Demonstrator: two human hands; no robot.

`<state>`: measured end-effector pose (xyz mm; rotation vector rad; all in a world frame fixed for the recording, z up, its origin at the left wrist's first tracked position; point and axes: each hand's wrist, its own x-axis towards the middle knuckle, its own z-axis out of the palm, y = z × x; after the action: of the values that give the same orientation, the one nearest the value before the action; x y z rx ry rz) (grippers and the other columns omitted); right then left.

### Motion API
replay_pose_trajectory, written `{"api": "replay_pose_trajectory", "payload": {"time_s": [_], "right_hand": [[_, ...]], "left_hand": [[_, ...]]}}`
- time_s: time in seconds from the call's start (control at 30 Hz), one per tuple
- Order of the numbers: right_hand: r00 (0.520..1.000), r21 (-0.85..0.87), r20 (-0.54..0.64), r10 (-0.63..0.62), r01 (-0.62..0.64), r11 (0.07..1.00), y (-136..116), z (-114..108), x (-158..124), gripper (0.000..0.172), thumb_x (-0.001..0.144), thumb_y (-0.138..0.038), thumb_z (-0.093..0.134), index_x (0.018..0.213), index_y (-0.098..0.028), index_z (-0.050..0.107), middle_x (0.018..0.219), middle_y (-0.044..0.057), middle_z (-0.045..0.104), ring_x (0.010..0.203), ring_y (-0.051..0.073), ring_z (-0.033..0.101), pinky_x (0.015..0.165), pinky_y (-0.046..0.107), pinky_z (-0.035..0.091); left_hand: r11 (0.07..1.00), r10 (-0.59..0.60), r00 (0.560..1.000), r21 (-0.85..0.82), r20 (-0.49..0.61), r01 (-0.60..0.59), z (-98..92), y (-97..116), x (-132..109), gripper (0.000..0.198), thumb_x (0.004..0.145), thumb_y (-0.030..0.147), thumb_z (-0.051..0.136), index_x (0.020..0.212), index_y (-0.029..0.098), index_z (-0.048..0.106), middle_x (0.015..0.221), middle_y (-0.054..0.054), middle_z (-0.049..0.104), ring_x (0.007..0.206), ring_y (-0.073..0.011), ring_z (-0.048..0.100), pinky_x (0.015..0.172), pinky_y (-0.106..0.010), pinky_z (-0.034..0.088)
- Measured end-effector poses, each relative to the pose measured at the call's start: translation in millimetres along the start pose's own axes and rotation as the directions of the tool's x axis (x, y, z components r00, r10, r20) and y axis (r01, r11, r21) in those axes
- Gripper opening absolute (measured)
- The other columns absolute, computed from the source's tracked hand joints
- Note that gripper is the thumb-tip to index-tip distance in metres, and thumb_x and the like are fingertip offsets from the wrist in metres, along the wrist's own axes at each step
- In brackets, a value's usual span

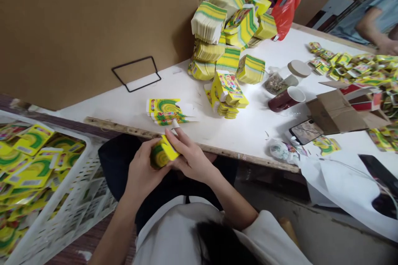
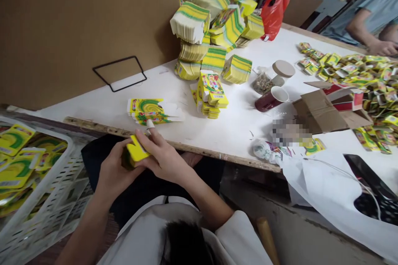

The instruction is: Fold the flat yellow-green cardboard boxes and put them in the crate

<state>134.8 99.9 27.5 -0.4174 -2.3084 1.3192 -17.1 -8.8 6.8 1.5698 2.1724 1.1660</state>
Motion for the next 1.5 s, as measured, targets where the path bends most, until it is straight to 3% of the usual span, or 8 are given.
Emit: {"api": "replay_pose_trajectory", "payload": {"time_s": [0.3,0.63,0.93,1.03,1.13,1.2,1.3,1.5], "right_hand": [[0.982,-0.092,0.185,-0.027,0.044,0.995,12,-17,3,0.028,0.103,-0.032,0.052,0.123,-0.017,0.065,0.131,0.017,0.056,0.123,0.024,0.060,0.103,0.037,0.051],[0.979,0.008,0.185,-0.080,0.080,0.997,10,-25,-2,0.022,0.100,-0.034,0.058,0.109,-0.017,0.068,0.121,0.014,0.057,0.122,0.023,0.057,0.105,0.038,0.050],[1.000,0.102,0.010,0.019,-0.020,0.995,9,8,1,0.081,0.092,-0.030,0.068,0.158,-0.016,0.024,0.156,0.021,0.037,0.147,0.026,0.037,0.120,0.044,0.036],[0.996,0.143,-0.082,0.035,-0.023,0.989,22,2,13,0.060,0.089,-0.039,0.073,0.139,-0.015,0.051,0.136,0.016,0.060,0.127,0.024,0.057,0.107,0.038,0.048],[0.957,0.013,-0.257,0.137,-0.139,0.990,38,-12,37,0.017,0.094,-0.031,0.065,0.104,-0.017,0.067,0.102,0.007,0.072,0.097,0.020,0.066,0.092,0.034,0.051],[0.917,-0.124,-0.362,0.170,-0.228,0.966,49,-18,57,0.014,0.094,-0.025,0.063,0.106,-0.017,0.065,0.103,0.008,0.071,0.095,0.021,0.064,0.090,0.036,0.050],[0.897,-0.322,-0.389,0.209,-0.345,0.882,62,-20,84,0.026,0.093,-0.018,0.063,0.118,-0.015,0.060,0.115,0.015,0.068,0.106,0.028,0.060,0.096,0.043,0.046],[0.903,-0.383,-0.350,0.251,-0.382,0.841,68,-17,103,0.028,0.089,-0.008,0.062,0.117,-0.012,0.059,0.114,0.019,0.065,0.107,0.032,0.057,0.098,0.047,0.043]], "left_hand": [[0.991,-0.113,0.981,-0.055,0.158,0.123,-13.4,1,0,0.079,0.072,0.054,0.081,0.139,0.024,0.049,0.118,-0.008,0.074,0.102,-0.0273,0.073,0.085,-0.037,0.060],[0.987,-0.101,0.959,-0.095,0.266,0.130,-18.9,9,4,0.083,0.071,0.051,0.081,0.142,0.026,0.046,0.115,-0.007,0.075,0.098,-0.0278,0.074,0.085,-0.039,0.060],[0.972,-0.176,0.974,-0.130,0.142,0.195,-11.4,3,-1,0.080,0.063,0.034,0.083,0.138,0.025,0.055,0.127,-0.010,0.069,0.112,-0.0327,0.069,0.094,-0.045,0.058],[0.852,-0.287,0.945,-0.493,-0.157,0.176,-24.5,-11,-6,0.071,0.072,0.053,0.079,0.135,0.028,0.057,0.124,-0.005,0.071,0.105,-0.0261,0.071,0.091,-0.041,0.060],[0.696,-0.453,0.775,-0.718,-0.442,-0.003,-50.9,-41,-10,0.064,0.088,0.078,0.034,0.126,0.034,0.061,0.146,0.002,0.057,0.134,-0.0231,0.055,0.106,-0.044,0.054],[0.659,-0.511,0.780,-0.748,-0.361,0.085,-63.2,-62,-13,0.075,0.085,0.084,0.020,0.103,0.029,0.066,0.146,-0.003,0.057,0.147,-0.0266,0.040,0.108,-0.050,0.052],[0.448,-0.632,0.751,-0.881,-0.192,0.153,-58.3,-77,-15,0.067,0.081,0.085,0.035,0.094,0.027,0.066,0.118,-0.008,0.069,0.139,-0.0279,0.051,0.099,-0.042,0.059],[-0.024,-0.844,0.528,-0.989,0.098,0.146,-18.6,-49,-1,0.046,0.092,0.056,0.040,0.093,0.019,0.067,0.084,-0.006,0.065,0.070,-0.0126,0.061,0.058,-0.022,0.054]]}}
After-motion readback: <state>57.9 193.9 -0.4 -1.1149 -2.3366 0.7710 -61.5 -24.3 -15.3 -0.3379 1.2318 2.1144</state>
